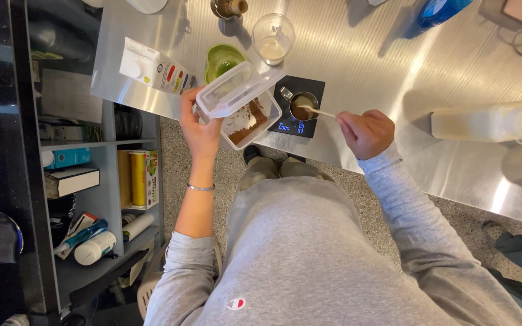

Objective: The person prepares a green beverage at a cafe counter. They carry a glass with lime, tare a digital scale, pour liquid from a carton into a pitcher on the scale, scoop powder from a plastic container with a spoon, press buttons on an espresso machine, and froth liquid in the pitcher with a handheld electric frother.

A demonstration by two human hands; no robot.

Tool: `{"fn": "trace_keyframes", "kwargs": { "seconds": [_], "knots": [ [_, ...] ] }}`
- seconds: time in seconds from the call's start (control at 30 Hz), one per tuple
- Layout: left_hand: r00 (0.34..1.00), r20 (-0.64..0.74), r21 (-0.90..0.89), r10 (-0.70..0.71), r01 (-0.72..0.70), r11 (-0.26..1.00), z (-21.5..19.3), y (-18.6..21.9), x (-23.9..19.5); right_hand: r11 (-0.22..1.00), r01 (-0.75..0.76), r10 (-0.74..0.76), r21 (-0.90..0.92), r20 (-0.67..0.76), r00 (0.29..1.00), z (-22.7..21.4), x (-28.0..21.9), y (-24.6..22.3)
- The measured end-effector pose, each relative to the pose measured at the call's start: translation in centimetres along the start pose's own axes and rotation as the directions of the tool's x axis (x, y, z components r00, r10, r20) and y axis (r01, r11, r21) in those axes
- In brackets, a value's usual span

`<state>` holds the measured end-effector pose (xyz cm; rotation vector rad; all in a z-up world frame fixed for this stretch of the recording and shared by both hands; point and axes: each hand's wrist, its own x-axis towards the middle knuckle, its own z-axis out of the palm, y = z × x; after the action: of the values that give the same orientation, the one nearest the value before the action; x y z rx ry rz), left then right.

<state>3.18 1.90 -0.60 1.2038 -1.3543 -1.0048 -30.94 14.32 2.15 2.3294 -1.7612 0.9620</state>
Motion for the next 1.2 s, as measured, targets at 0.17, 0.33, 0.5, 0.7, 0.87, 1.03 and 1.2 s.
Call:
{"fn": "trace_keyframes", "kwargs": {
  "seconds": [0.17, 0.33, 0.5, 0.7, 0.87, 1.03, 1.2],
  "knots": [
    [1.000, 0.018, 0.004, 0.023, -0.023, 1.000, -0.1, 0.4, 0.1, 0.992, 0.100, -0.099, -0.072, 0.023, 0.995, -1.3, 0.9, -1.0],
    [0.999, 0.027, -0.027, 0.036, -0.035, 0.999, 0.2, 0.1, 0.2, 0.997, -0.071, 0.071, -0.002, 0.020, 0.997, -1.4, 0.0, -0.4],
    [0.999, 0.036, -0.064, -0.029, 0.032, 0.997, 0.7, 0.4, 0.0, 0.694, -0.335, 0.567, 0.637, -0.198, 0.800, -1.1, -1.3, -0.2],
    [0.996, 0.083, -0.184, 0.037, -0.021, 0.983, 2.1, 0.0, -0.4, 0.627, -0.348, 0.617, 0.697, -0.172, 0.768, -2.0, -0.3, -2.3],
    [0.990, 0.109, -0.271, 0.086, -0.054, 0.961, 3.8, -0.3, -0.4, 0.543, -0.369, 0.621, 0.755, -0.065, 0.781, -1.6, 1.0, -4.3],
    [0.988, 0.141, -0.373, 0.060, -0.004, 0.928, 5.4, -0.9, -0.9, 0.667, -0.396, 0.470, 0.631, 0.056, 0.881, -0.1, 3.1, -5.4],
    [0.986, 0.154, -0.455, 0.057, 0.020, 0.890, 6.6, -2.2, -0.9, 0.984, 0.018, -0.024, 0.179, 0.032, 0.999, -0.2, 5.3, -5.8]
  ]
}}
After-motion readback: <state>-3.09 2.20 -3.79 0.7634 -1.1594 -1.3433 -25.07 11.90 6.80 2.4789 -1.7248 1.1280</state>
